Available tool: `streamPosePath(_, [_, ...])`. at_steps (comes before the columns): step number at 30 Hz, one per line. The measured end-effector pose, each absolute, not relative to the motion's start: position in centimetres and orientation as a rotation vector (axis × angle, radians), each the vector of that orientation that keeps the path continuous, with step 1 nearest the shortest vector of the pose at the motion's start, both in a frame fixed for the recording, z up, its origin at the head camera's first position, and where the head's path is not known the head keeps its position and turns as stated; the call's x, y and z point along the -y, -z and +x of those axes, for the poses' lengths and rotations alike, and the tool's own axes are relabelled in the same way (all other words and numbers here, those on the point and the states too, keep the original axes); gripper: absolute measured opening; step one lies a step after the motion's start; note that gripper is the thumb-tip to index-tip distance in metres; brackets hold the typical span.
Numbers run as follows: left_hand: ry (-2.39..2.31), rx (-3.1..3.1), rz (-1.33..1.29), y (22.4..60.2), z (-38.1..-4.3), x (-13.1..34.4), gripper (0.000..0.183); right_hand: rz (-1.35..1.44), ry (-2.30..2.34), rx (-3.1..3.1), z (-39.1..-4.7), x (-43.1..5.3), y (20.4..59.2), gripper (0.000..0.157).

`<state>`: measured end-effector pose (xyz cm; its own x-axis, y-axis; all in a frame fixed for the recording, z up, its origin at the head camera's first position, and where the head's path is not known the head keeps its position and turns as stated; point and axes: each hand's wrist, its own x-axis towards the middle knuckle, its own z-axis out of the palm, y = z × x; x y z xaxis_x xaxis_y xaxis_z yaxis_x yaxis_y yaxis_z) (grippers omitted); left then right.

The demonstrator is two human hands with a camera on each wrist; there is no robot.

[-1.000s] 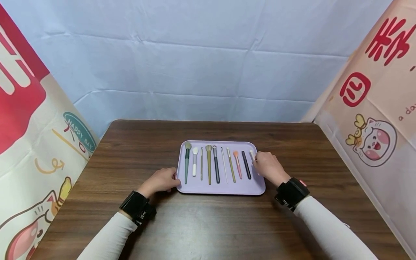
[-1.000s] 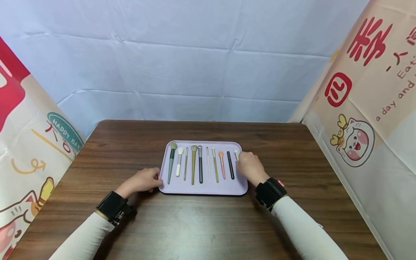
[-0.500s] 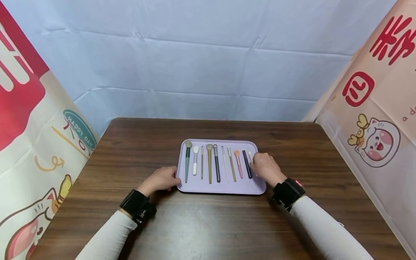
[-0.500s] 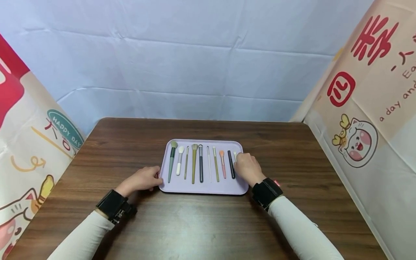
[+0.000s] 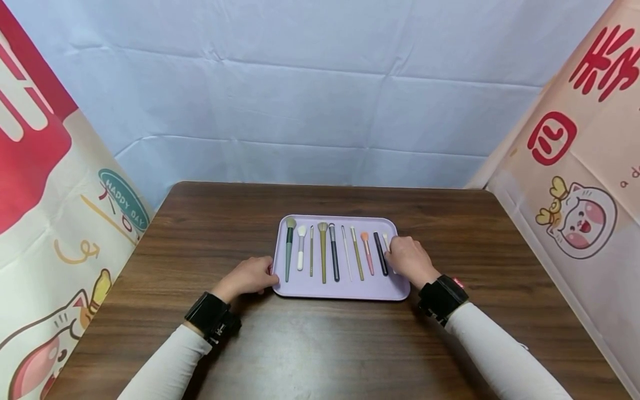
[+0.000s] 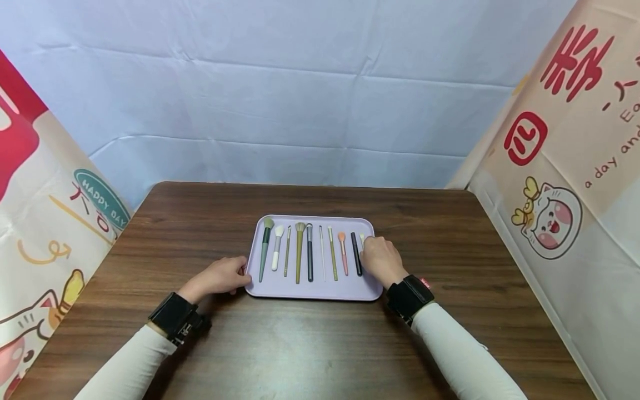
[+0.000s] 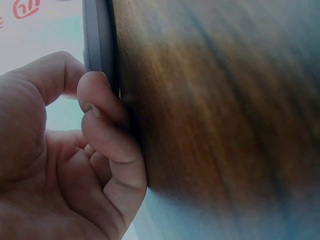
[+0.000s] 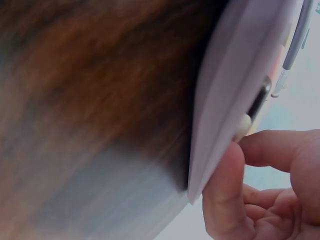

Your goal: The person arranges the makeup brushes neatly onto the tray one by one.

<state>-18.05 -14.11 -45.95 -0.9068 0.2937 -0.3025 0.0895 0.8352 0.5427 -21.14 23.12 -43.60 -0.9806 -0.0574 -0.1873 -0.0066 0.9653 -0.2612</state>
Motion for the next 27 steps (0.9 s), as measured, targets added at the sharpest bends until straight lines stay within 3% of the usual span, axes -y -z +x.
streamPosePath(22, [-0.823,-2.551,0.237,45.3,-18.4,14.4,0.011,-0.019,0.486,-2.981,-20.5,-24.7,42.7,0.022])
streamPosePath(27, [-0.84,-2.537,0.221,45.2,-18.4,14.4,0.011,-0.038,0.475,-3.002,-20.3,-25.8,42.4,0.03])
